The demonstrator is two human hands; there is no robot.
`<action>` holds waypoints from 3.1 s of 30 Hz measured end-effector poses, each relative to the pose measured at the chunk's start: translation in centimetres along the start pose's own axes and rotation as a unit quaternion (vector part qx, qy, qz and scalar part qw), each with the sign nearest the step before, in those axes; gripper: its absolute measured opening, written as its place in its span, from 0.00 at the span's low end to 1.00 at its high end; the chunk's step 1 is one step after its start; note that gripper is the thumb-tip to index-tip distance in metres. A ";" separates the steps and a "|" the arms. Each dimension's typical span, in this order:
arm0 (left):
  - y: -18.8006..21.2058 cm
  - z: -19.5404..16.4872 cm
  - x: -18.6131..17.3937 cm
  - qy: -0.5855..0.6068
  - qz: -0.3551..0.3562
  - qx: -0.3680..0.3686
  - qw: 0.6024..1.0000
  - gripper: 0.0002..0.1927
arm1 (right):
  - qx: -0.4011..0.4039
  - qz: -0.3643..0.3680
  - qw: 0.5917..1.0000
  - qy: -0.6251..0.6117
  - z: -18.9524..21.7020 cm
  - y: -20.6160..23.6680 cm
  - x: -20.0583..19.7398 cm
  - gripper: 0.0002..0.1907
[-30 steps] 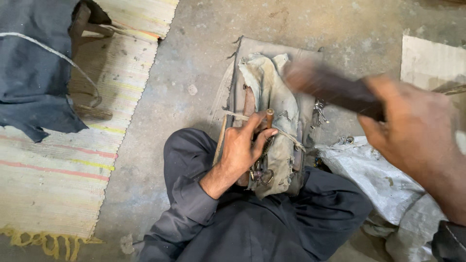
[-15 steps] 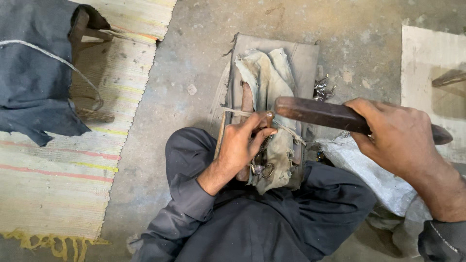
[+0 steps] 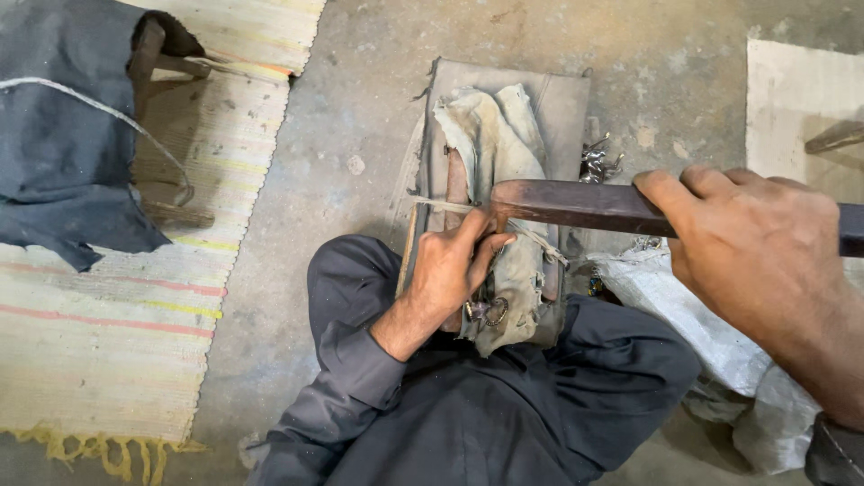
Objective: The person sits on the floor with a leather sandbag pad and uses a wooden mallet and a small punch to hammer and shape details into a silver metal animal figurine. They reposition the figurine and the punch repeatedly, then hold up the finished figurine at the end.
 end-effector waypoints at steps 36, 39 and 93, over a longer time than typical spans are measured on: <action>0.3 1.3 0.8 0.035 0.032 -0.050 0.998 0.19 | 0.048 0.056 0.997 -0.018 0.1 0.3 1.9 0.14; 0.2 1.4 0.0 0.140 -0.038 -0.032 0.989 0.17 | 0.014 -0.009 1.000 0.018 0.4 0.9 2.1 0.11; 0.1 -0.3 1.1 0.043 0.062 0.084 0.994 0.18 | 0.146 -0.205 0.931 -0.264 0.4 6.4 3.0 0.13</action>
Point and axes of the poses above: each hand's wrist, its own y-axis away from the middle knuckle, its own x-axis out of the palm, z = x × y, the point moved 6 cm from there along -y, towards the middle knuckle, and after that the axes turned 10 degrees about -x, right-handed, at the moved point
